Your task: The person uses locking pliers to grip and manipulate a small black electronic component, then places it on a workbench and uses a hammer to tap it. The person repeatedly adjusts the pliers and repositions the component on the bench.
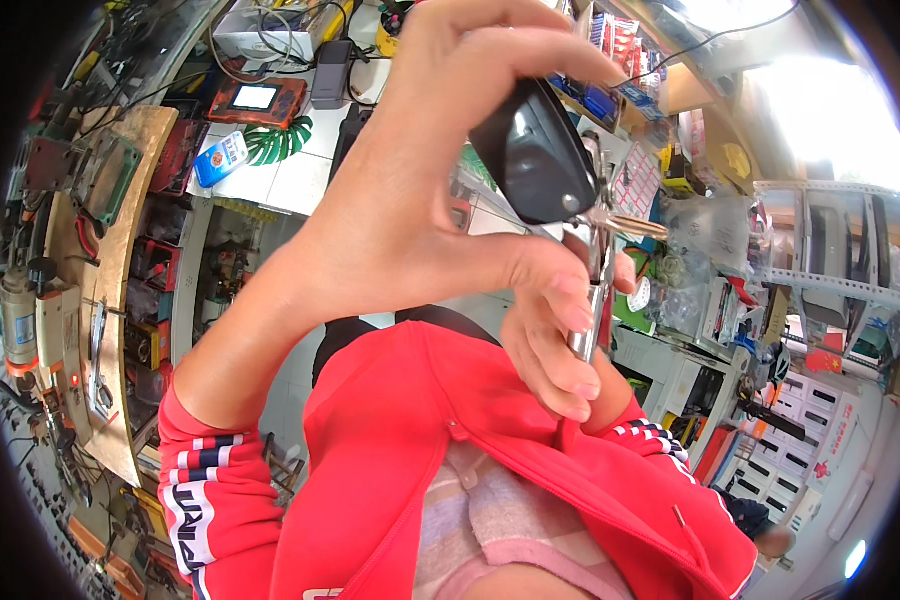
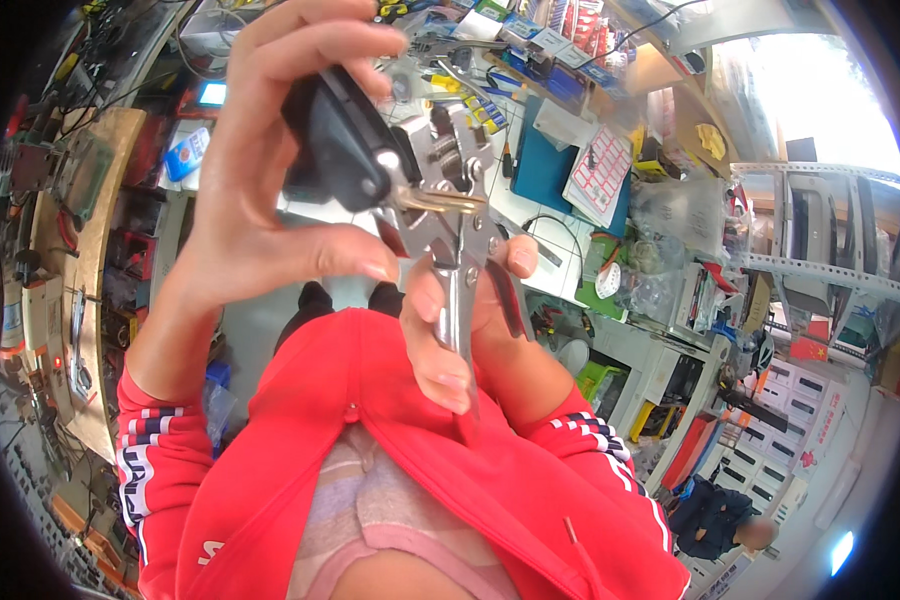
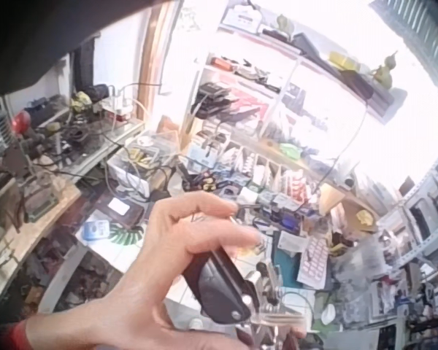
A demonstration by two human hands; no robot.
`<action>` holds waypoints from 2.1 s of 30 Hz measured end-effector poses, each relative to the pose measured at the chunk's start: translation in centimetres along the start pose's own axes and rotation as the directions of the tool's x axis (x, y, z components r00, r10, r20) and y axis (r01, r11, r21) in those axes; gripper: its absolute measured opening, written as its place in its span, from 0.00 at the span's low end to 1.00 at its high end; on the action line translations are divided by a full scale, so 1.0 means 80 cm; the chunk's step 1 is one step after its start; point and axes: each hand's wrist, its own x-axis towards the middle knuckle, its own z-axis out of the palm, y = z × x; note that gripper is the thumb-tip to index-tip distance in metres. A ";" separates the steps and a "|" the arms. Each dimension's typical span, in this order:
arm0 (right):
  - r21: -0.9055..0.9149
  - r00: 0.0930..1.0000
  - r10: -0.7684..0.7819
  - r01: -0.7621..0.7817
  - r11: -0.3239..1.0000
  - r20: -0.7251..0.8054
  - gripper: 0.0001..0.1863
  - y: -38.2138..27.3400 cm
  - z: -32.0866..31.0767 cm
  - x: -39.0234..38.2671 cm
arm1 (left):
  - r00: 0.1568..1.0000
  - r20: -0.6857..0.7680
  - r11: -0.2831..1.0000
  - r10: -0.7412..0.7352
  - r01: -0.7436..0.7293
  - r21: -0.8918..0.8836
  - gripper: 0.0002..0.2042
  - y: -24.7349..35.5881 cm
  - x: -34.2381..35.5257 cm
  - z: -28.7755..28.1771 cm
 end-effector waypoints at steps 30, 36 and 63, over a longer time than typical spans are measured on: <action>-0.500 0.161 -0.495 -0.518 0.694 -0.854 0.32 0.031 0.047 -0.008 | 0.707 0.221 0.281 -0.672 0.520 -0.807 0.44 -0.077 -0.092 0.032; -0.464 0.006 -0.613 -0.660 0.591 -0.790 0.17 0.040 0.037 -0.017 | 0.596 0.107 0.406 -0.796 0.657 -0.635 0.47 -0.084 -0.102 0.044; -0.411 -0.029 -0.514 -0.563 0.717 -0.857 0.42 0.058 0.057 -0.044 | 0.486 -0.149 0.506 -0.861 0.850 -0.149 0.22 -0.066 -0.091 0.010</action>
